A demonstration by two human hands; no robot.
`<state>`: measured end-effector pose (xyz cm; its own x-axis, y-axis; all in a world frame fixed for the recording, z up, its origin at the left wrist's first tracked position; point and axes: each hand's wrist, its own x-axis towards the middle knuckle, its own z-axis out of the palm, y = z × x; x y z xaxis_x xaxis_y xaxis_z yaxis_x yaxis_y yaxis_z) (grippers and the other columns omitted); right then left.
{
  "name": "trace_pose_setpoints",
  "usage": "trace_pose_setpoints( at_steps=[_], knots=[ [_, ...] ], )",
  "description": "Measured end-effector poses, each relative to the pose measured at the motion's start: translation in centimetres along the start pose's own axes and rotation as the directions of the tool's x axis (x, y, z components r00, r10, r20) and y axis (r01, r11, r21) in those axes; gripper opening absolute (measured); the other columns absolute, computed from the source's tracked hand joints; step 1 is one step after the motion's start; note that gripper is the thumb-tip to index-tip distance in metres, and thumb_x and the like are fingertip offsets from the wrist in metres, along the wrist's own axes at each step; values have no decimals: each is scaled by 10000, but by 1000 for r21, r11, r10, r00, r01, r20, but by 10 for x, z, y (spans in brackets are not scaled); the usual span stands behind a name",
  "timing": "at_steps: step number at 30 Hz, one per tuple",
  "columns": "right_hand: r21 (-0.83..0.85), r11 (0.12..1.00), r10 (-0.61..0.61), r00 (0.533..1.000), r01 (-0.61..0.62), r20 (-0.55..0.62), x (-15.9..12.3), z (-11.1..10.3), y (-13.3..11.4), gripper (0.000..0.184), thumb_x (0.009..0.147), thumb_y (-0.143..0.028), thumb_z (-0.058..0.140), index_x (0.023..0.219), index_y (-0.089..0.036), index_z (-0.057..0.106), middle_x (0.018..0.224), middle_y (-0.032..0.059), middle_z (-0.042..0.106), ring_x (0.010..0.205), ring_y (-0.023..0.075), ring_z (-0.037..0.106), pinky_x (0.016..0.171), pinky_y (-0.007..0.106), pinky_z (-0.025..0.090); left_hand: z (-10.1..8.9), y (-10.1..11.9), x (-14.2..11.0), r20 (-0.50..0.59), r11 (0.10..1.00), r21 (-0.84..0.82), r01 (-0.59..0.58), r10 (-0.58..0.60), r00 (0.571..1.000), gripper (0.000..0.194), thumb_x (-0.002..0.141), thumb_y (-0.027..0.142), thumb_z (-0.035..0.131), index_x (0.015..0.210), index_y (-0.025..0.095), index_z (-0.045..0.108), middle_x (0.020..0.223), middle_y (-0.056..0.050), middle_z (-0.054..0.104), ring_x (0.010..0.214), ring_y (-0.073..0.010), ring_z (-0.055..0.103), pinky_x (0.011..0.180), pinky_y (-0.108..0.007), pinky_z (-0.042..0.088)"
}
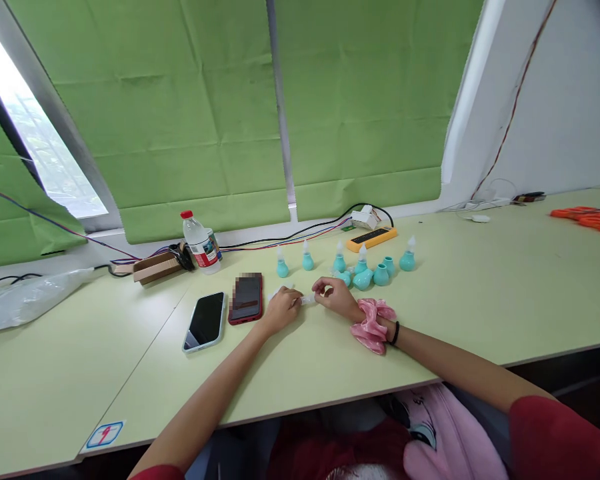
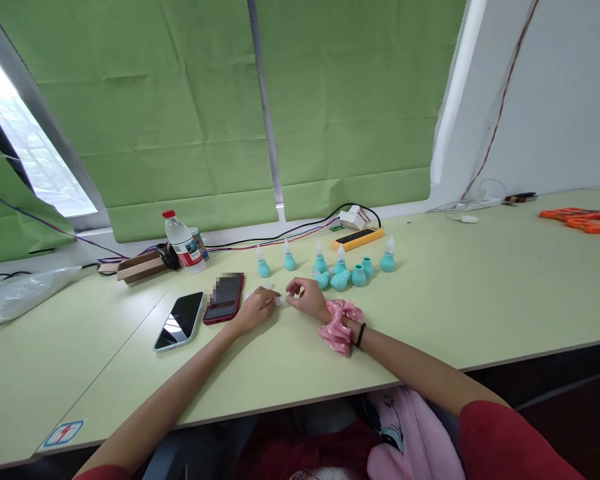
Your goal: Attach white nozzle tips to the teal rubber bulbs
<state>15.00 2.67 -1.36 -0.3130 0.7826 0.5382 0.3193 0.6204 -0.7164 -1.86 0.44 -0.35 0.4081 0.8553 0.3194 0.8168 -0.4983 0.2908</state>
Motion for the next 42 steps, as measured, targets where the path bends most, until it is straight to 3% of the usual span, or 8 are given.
trace_pose_setpoints(
  at_steps=[4,9,13,19,35,42],
  knots=[
    [-79,982,-168,983,173,75,0,-3,0,395,562,-162,592,953,-186,549,895,37,567,747,134,513,558,217,444,0,-7,3,-39,992,-124,1,-6,999,277,754,210,353,791,163,623,882,-44,621,849,-182,502,756,-267,358],
    [-117,937,-307,937,328,164,-2,-1,3,366,609,-161,584,973,-191,559,849,30,600,753,134,534,661,248,452,0,-8,5,-19,976,-214,-32,29,999,285,733,187,344,637,152,610,811,-32,623,794,-163,512,768,-254,340],
    [-112,939,-311,940,326,138,-2,2,6,268,644,-184,567,911,-173,587,789,31,613,704,122,553,599,219,464,0,-7,5,-12,962,-263,-72,72,997,288,739,200,341,611,147,593,740,-24,614,748,-150,516,756,-247,339],
    [-118,944,-306,951,309,45,-3,5,9,302,618,-199,591,918,-158,589,843,49,620,716,132,562,598,225,475,3,-8,7,-6,932,-354,-73,76,997,294,744,206,332,603,137,580,700,-21,601,692,-136,522,703,-227,358],
    [-91,953,-274,951,289,146,-4,1,6,245,614,-129,560,849,-178,608,742,50,609,668,145,550,542,221,468,6,-9,3,26,935,-341,-94,109,994,292,770,246,358,652,153,608,875,-32,597,819,-152,511,798,-247,338],
    [-187,929,-285,939,319,191,-4,-2,3,219,635,-170,582,844,-223,622,720,39,614,632,157,542,590,266,447,7,-10,3,53,952,-299,-65,85,995,300,765,240,350,653,166,619,924,-27,574,874,-166,481,825,-258,327]
  ],
)
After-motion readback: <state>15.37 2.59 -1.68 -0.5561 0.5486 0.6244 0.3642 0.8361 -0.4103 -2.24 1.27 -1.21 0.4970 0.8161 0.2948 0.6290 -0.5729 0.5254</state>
